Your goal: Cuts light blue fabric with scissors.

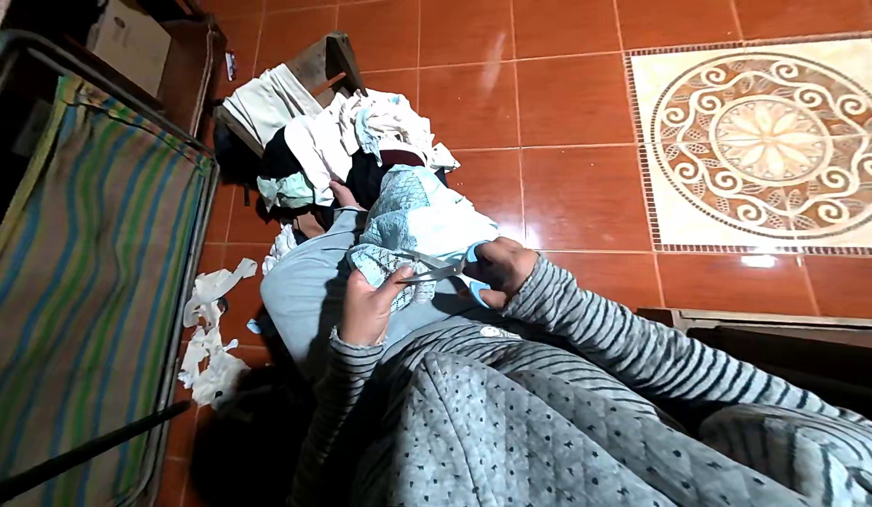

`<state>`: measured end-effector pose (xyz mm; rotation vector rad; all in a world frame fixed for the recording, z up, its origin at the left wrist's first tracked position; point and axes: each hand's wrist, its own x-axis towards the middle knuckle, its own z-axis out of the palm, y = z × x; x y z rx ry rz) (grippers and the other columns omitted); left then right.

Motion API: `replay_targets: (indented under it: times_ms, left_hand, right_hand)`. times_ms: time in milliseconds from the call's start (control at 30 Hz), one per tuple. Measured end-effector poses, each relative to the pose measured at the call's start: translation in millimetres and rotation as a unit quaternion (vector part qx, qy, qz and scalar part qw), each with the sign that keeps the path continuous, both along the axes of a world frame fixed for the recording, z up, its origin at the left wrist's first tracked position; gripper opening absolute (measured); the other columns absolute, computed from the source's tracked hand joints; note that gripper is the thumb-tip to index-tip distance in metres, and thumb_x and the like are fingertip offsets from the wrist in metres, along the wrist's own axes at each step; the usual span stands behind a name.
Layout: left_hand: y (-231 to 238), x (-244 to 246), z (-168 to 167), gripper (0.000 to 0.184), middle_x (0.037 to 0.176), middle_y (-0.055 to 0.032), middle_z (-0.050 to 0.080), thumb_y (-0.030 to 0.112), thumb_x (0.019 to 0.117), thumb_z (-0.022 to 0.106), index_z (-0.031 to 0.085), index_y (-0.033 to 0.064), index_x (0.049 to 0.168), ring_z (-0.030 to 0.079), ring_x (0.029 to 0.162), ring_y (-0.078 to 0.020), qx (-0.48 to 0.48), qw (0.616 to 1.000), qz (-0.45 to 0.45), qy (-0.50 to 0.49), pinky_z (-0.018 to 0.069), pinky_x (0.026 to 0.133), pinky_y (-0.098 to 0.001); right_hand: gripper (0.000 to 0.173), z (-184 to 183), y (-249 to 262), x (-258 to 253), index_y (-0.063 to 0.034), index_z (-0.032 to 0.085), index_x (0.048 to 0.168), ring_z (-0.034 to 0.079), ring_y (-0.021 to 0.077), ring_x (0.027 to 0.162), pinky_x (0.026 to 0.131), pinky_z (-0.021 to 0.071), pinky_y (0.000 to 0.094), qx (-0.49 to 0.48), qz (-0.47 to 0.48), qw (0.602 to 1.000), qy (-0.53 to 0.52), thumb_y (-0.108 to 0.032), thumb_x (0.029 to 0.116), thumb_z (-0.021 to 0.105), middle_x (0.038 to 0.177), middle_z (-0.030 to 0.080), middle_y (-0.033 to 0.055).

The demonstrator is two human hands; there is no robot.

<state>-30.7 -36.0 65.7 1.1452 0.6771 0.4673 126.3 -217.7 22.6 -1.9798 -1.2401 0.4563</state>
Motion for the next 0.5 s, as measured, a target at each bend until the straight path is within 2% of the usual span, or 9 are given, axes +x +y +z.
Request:
replay_targets:
  times_ms: [67, 233, 333, 433, 500]
  left_hand:
    - [-1.2, 1.1, -0.2, 0.039, 0.097, -0.0061, 0.072, -0.016, 0.0803, 0.068, 0.057, -0.0041, 0.116, 0.071, 0.091, -0.0124, 0.012, 1.0, 0.006, 0.001, 0.0609, 0.088, -0.0316]
    - [-2.5, 1.4, -6.2, 0.042, 0.101, -0.0058, 0.073, -0.014, 0.0786, 0.071, 0.058, -0.0053, 0.118, 0.071, 0.097, -0.0115, 0.101, 0.995, -0.003, -0.013, 0.0601, 0.092, -0.0317]
    - [-4.8, 1.4, -6.1, 0.04, 0.099, -0.0034, 0.074, -0.011, 0.0778, 0.075, 0.06, -0.005, 0.115, 0.072, 0.094, -0.0089, 0.166, 0.986, -0.006, -0.007, 0.0609, 0.09, -0.0291]
    - [-6.7, 1.3, -5.1, 0.039, 0.099, -0.0025, 0.075, -0.01, 0.0778, 0.075, 0.061, -0.0045, 0.114, 0.072, 0.095, -0.008, 0.182, 0.983, -0.007, -0.009, 0.0607, 0.09, -0.0282]
    - [-7.5, 1.3, -5.8, 0.039, 0.1, -0.0032, 0.074, -0.01, 0.0782, 0.075, 0.061, -0.0048, 0.114, 0.072, 0.094, -0.0086, 0.179, 0.984, -0.006, -0.009, 0.0608, 0.09, -0.0289]
  right_hand:
    - [0.047, 1.4, -0.1, -1.2, 0.0052, 0.07, 0.098, 0.068, 0.0406, 0.087, 0.079, 0.0527, 0.06, -0.002, 0.001, 1.0, 0.005, -0.035, 0.0742, 0.079, 0.088, 0.07, 0.021]
    - [0.045, 5.5, 1.2, -1.0, 0.0037, 0.069, 0.1, 0.068, 0.0397, 0.087, 0.08, 0.0528, 0.0593, -0.056, -0.004, 0.998, 0.024, -0.032, 0.0746, 0.081, 0.088, 0.07, 0.0205]
    - [0.044, 9.1, 2.8, -2.3, 0.0043, 0.07, 0.099, 0.068, 0.0409, 0.086, 0.08, 0.0522, 0.0603, -0.065, -0.015, 0.997, 0.025, -0.03, 0.0739, 0.082, 0.087, 0.07, 0.021]
    - [0.044, 6.1, 2.9, -2.5, 0.0035, 0.07, 0.096, 0.068, 0.0397, 0.081, 0.076, 0.0525, 0.0598, -0.043, -0.024, 0.999, 0.003, -0.033, 0.0742, 0.081, 0.082, 0.069, 0.0194]
    - [0.041, 6.5, 3.0, -2.7, 0.0032, 0.07, 0.095, 0.067, 0.0394, 0.08, 0.076, 0.0525, 0.0598, -0.043, -0.03, 0.999, 0.005, -0.03, 0.0733, 0.082, 0.081, 0.069, 0.019]
